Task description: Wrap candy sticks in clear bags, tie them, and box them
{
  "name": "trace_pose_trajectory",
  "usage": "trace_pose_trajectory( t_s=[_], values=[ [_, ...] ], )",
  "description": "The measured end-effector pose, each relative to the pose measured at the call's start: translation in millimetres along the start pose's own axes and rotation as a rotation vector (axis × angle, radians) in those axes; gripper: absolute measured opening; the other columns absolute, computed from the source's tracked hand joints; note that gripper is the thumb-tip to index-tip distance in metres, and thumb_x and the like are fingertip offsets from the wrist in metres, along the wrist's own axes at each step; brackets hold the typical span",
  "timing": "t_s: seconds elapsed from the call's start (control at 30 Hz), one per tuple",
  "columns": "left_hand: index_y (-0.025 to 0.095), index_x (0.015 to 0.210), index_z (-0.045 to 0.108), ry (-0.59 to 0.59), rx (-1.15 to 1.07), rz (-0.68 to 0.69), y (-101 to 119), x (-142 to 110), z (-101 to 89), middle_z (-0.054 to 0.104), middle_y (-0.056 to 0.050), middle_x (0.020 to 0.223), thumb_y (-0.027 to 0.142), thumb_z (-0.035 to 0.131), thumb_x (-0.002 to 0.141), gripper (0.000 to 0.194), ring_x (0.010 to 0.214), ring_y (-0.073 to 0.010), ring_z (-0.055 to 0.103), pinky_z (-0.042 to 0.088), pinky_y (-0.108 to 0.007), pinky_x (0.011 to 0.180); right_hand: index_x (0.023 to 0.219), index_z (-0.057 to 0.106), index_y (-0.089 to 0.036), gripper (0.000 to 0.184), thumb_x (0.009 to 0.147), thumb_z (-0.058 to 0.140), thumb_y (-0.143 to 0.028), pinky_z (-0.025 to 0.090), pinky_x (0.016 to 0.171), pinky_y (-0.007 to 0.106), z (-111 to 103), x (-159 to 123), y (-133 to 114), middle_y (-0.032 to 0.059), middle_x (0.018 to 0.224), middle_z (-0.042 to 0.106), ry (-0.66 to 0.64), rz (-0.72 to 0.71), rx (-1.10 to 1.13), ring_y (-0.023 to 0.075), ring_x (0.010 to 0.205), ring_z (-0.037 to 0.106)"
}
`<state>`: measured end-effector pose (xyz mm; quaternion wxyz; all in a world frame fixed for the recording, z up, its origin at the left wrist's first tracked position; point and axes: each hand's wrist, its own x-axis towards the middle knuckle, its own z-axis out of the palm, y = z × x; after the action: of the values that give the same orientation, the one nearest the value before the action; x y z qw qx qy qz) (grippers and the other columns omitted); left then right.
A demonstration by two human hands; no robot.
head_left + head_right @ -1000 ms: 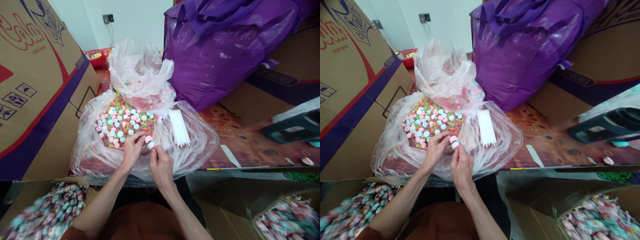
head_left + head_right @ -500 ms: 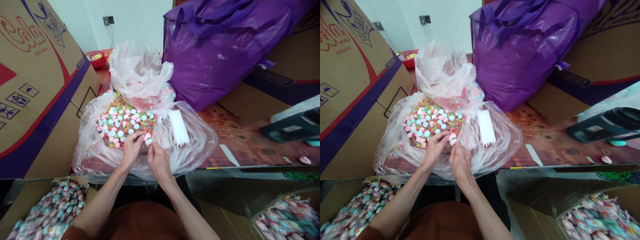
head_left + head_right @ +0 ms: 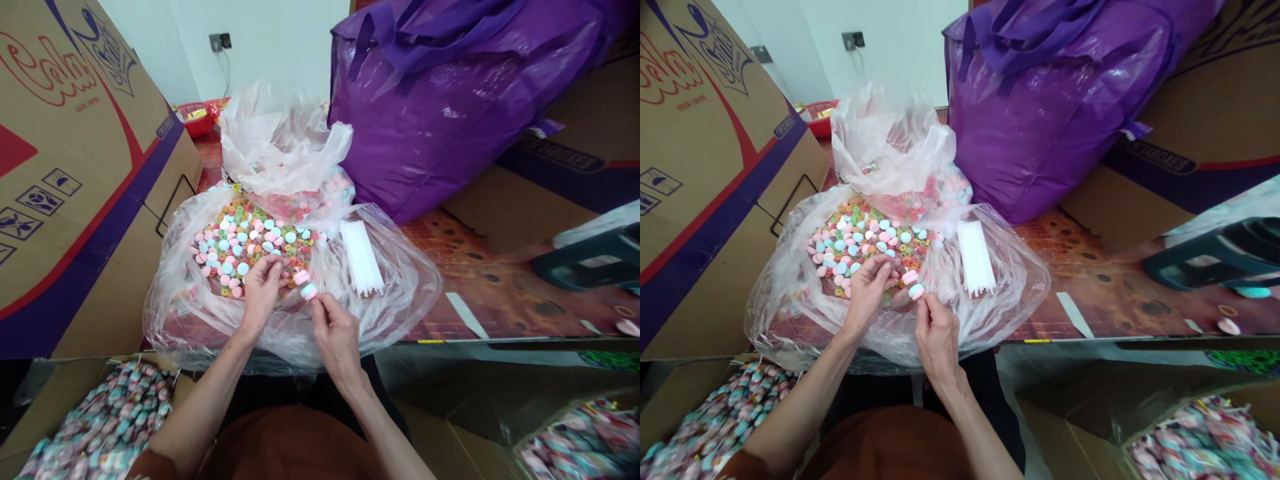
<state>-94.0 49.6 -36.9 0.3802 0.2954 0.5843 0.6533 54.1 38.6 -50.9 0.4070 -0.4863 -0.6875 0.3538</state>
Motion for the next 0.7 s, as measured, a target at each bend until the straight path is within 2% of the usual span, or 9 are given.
trace_pose_trajectory(
  t_s=[0.1, 0.27, 0.53, 0.7],
  values=[
    [0.017, 0.096, 0.070, 0.018, -0.013, 0.008, 3.7, 2.6, -5.0, 0.071, -0.004, 0.093, 0.034, 0.074, 0.077, 0.026, 0.073, -0.0113, 0.063, 0.054, -0.024, 0.070, 0.076, 0.063, -0.018, 0.028, 0.095, 0.048, -0.032, 0.033, 0.054, 0.022, -3.6, -1.1, 0.8, -0.0058, 0.057, 0.043, -0.022, 0.036, 0.035, 0.0102, 0.053, 0.039],
    [0.016, 0.099, 0.071, -0.068, -0.097, -0.095, 5.0, 3.8, -10.8, 0.075, -0.007, 0.096, 0.037, 0.083, 0.069, 0.038, 0.079, -0.0152, 0.068, 0.056, -0.030, 0.077, 0.082, 0.070, -0.017, 0.029, 0.095, 0.050, -0.034, 0.035, 0.054, 0.022, -4.9, -0.6, -2.4, -0.0041, 0.060, 0.049, -0.076, 0.053, 0.105, 0.0108, 0.054, 0.041],
    [0.016, 0.093, 0.077, -0.161, -0.104, -0.131, 1.2, 4.6, -15.9, 0.074, -0.005, 0.088, 0.040, 0.081, 0.072, 0.032, 0.076, -0.0125, 0.066, 0.055, -0.023, 0.071, 0.077, 0.071, -0.016, 0.031, 0.094, 0.050, -0.032, 0.038, 0.056, 0.021, -8.3, 0.6, -5.2, -0.0026, 0.061, 0.055, -0.077, 0.021, 0.046, 0.0111, 0.056, 0.046],
    [0.016, 0.090, 0.077, -0.144, -0.133, -0.185, 2.2, 5.2, -17.6, 0.073, -0.004, 0.084, 0.041, 0.085, 0.067, 0.035, 0.074, -0.0124, 0.066, 0.055, -0.024, 0.070, 0.079, 0.071, -0.016, 0.030, 0.095, 0.049, -0.029, 0.040, 0.060, 0.021, -8.8, -0.4, -3.5, -0.0009, 0.066, 0.062, -0.048, -0.040, 0.021, 0.0118, 0.059, 0.052]
  ],
)
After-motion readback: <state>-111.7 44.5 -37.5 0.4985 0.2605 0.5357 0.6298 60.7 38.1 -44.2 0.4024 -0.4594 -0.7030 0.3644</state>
